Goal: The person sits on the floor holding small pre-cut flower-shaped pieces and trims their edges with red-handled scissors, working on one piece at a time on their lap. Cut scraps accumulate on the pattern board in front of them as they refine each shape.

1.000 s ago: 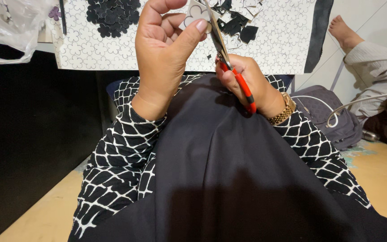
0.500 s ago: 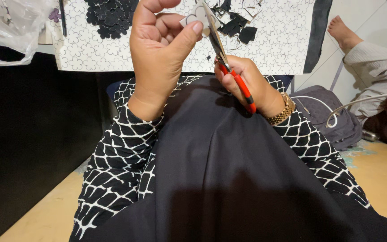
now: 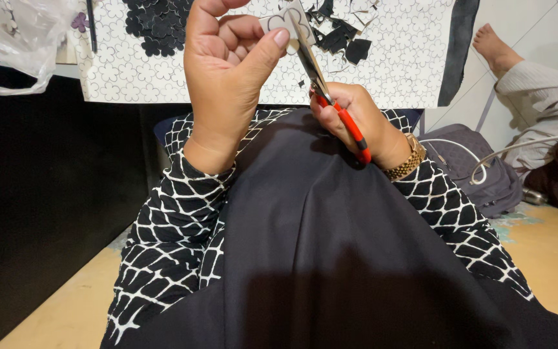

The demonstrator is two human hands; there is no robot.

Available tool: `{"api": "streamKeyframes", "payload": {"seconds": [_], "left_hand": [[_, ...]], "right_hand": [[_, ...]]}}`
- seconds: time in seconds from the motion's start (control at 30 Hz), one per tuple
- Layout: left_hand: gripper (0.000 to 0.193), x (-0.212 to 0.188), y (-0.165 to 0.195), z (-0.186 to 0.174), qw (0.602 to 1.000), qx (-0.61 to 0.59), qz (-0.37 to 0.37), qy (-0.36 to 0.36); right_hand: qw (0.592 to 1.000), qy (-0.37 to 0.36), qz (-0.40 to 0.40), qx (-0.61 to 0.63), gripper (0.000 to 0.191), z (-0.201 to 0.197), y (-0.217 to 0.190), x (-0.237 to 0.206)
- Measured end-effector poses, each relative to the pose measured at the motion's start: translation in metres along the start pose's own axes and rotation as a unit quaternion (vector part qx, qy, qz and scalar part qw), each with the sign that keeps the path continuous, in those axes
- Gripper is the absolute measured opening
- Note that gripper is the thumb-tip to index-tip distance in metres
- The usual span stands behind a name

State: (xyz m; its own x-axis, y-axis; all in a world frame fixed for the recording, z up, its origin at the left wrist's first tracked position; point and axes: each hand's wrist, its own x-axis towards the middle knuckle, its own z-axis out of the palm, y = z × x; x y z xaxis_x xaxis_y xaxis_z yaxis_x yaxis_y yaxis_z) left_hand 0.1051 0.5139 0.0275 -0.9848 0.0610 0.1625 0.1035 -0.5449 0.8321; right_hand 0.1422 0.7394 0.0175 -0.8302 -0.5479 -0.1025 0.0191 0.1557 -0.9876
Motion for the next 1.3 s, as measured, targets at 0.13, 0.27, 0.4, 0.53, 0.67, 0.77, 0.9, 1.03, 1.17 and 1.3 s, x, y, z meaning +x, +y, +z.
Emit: {"api": "streamKeyframes", "payload": {"seconds": [0.13, 0.27, 0.4, 0.53, 0.67, 0.77, 0.9, 1.03, 1.17, 1.3], "left_hand": [[0.043, -0.001, 0.000, -0.001, 1.000, 0.008, 0.000, -0.002], [0.039, -0.002, 0.000, -0.002, 0.999, 0.029, -0.004, -0.015], [0.038, -0.003, -0.001, 0.000, 1.000, 0.023, -0.012, -0.006], [0.041, -0.003, -0.002, 0.001, 1.000, 0.017, -0.019, 0.004], [0.038, -0.002, -0.003, 0.000, 1.000, 0.019, -0.018, -0.001], [0.038, -0.002, -0.005, 0.000, 0.999, 0.016, -0.028, -0.013], [0.030, -0.004, -0.008, 0.002, 0.997, 0.006, -0.056, -0.051], [0.018, -0.005, -0.010, 0.003, 0.995, -0.004, -0.075, -0.070], [0.008, -0.006, -0.011, 0.002, 0.994, 0.001, -0.084, -0.074], [0.013, -0.005, -0.012, 0.001, 0.990, 0.009, -0.086, -0.112]], "right_hand": [[1.000, -0.003, 0.009, 0.011, 0.061, 0.000, -0.001, 0.001], [1.000, -0.010, -0.001, -0.007, 0.061, -0.001, -0.004, 0.000], [1.000, -0.010, -0.008, -0.005, 0.063, -0.001, -0.005, 0.001], [1.000, -0.005, 0.010, 0.011, 0.066, 0.001, -0.006, 0.001], [1.000, -0.009, 0.008, 0.003, 0.067, 0.000, -0.007, 0.001], [1.000, -0.015, -0.021, -0.008, 0.067, -0.002, -0.004, 0.001], [0.999, -0.016, -0.045, 0.018, 0.069, 0.000, 0.003, 0.003], [0.998, -0.020, -0.050, 0.029, 0.068, 0.000, 0.009, 0.004], [0.998, -0.023, -0.056, 0.015, 0.069, -0.001, 0.008, 0.005], [0.998, -0.022, -0.059, 0.020, 0.069, 0.000, 0.004, 0.004]]}}
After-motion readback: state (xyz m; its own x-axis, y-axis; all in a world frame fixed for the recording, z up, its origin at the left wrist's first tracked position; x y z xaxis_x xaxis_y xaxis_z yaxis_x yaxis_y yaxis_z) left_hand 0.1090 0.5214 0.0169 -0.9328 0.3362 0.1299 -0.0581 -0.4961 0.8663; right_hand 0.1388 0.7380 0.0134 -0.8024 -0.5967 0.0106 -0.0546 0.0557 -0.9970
